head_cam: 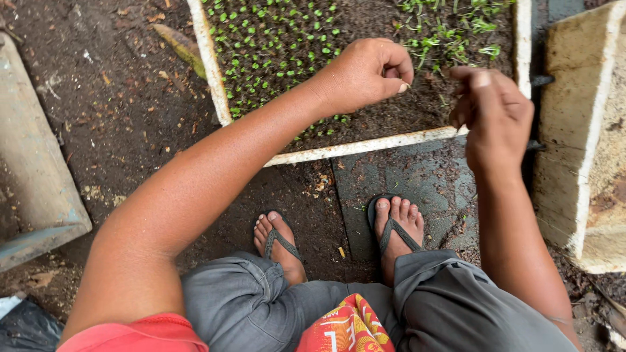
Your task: The person uses a small wooden stick to lift seedlings and transplant them into soil in a white styrofoam tray, handling the delicate plants one at a time and pressing the soil around them.
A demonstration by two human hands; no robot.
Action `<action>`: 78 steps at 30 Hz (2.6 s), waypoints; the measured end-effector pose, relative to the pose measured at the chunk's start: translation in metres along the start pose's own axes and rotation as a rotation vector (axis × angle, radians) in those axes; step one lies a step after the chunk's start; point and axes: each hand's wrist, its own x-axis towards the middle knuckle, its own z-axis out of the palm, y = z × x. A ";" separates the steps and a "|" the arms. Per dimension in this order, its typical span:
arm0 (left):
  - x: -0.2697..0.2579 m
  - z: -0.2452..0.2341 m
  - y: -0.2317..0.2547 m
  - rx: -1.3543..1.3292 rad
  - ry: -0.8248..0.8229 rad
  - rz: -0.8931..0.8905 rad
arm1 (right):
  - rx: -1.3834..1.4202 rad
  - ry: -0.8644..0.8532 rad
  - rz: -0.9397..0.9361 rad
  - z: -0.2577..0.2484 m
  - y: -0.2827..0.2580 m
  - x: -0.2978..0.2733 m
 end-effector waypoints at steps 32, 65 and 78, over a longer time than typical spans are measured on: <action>-0.074 -0.008 -0.026 0.477 -0.489 -0.164 | 0.036 -0.250 0.164 0.054 0.009 -0.036; -0.072 -0.018 -0.011 0.443 -0.416 -0.165 | -0.204 -0.343 -0.086 0.063 0.016 -0.044; -0.041 0.006 -0.036 0.407 -0.075 -0.079 | -0.174 -0.079 -0.201 0.003 -0.006 -0.037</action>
